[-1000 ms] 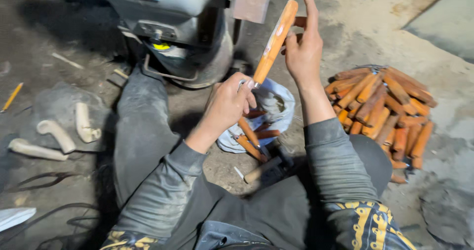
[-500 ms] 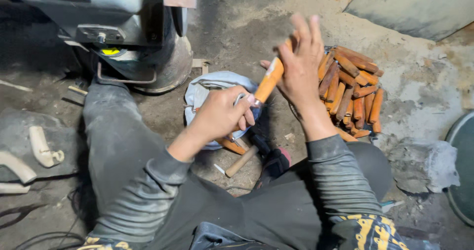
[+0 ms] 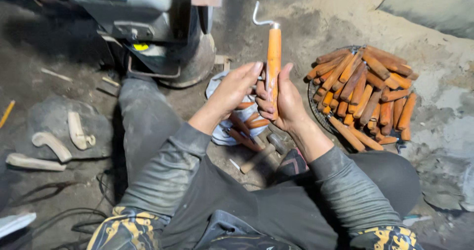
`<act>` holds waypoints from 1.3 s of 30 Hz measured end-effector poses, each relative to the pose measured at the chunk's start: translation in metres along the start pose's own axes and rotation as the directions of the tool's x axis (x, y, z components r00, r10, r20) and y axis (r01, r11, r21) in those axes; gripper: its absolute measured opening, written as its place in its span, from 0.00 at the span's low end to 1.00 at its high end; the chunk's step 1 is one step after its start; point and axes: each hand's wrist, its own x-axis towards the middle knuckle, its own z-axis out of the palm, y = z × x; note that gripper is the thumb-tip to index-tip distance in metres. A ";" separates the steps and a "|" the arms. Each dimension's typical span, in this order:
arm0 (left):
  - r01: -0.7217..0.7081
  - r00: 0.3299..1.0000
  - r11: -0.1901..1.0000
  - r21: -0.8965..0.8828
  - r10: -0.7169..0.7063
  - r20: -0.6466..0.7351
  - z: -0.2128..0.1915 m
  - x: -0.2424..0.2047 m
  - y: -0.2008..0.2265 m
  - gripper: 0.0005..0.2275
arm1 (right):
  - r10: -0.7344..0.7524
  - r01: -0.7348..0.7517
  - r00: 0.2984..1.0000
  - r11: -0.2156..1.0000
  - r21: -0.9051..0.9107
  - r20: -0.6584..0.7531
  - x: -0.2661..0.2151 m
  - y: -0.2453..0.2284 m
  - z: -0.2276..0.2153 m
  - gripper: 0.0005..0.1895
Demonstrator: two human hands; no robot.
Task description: The person sits on the floor and repeatedly grinds wooden handles against a bench grinder, producing sparks. They pick up handles from a pile, shape them on the wheel, and place finished pieces into a white sack.
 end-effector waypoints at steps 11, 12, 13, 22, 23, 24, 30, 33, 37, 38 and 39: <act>-0.471 0.508 -0.078 0.879 0.791 0.342 0.017 -0.016 0.052 0.16 | 0.244 -0.344 0.934 0.809 -0.477 -0.261 -0.043 -0.077 -0.023 0.14; -0.517 0.634 0.024 0.856 0.683 0.364 0.019 -0.015 0.052 0.16 | 0.262 -0.372 0.925 0.775 -0.511 -0.277 -0.050 -0.084 -0.029 0.14; -0.544 0.734 0.130 0.829 0.553 0.395 0.020 -0.016 0.050 0.15 | 0.280 -0.400 0.914 0.739 -0.542 -0.293 -0.059 -0.091 -0.034 0.15; -0.156 0.980 0.634 0.758 0.196 0.037 0.027 -0.020 0.020 0.13 | -0.210 0.140 0.952 0.945 -0.296 -0.223 -0.011 -0.083 -0.040 0.24; -0.157 0.972 0.640 0.753 0.235 0.002 0.026 -0.018 0.019 0.14 | -0.250 0.163 0.942 0.924 -0.345 -0.223 0.005 -0.076 -0.041 0.25; -0.047 0.990 0.730 0.682 0.125 -0.066 0.024 -0.017 0.018 0.14 | -0.283 0.188 0.939 0.896 -0.402 -0.193 0.020 -0.068 -0.043 0.25; 0.168 0.957 0.912 0.375 -0.059 -0.285 0.003 -0.006 0.020 0.18 | -0.311 0.241 0.949 0.824 -0.513 -0.053 0.107 -0.046 -0.034 0.23; 0.167 0.938 0.939 0.302 -0.057 -0.342 -0.017 -0.005 0.023 0.17 | -0.311 0.266 0.950 0.822 -0.503 -0.006 0.139 -0.034 -0.017 0.23; 0.134 0.932 0.981 0.141 -0.076 -0.353 -0.038 -0.003 0.028 0.16 | -0.355 0.321 0.934 0.802 -0.504 0.031 0.171 -0.024 -0.006 0.21; 0.117 0.932 0.988 0.098 -0.075 -0.355 -0.041 -0.003 0.029 0.15 | -0.360 0.326 0.932 0.795 -0.512 0.034 0.178 -0.022 -0.004 0.21; 0.122 0.923 0.984 0.129 -0.065 -0.379 -0.043 -0.003 0.030 0.15 | -0.366 0.338 0.929 0.792 -0.508 0.048 0.184 -0.020 -0.003 0.20</act>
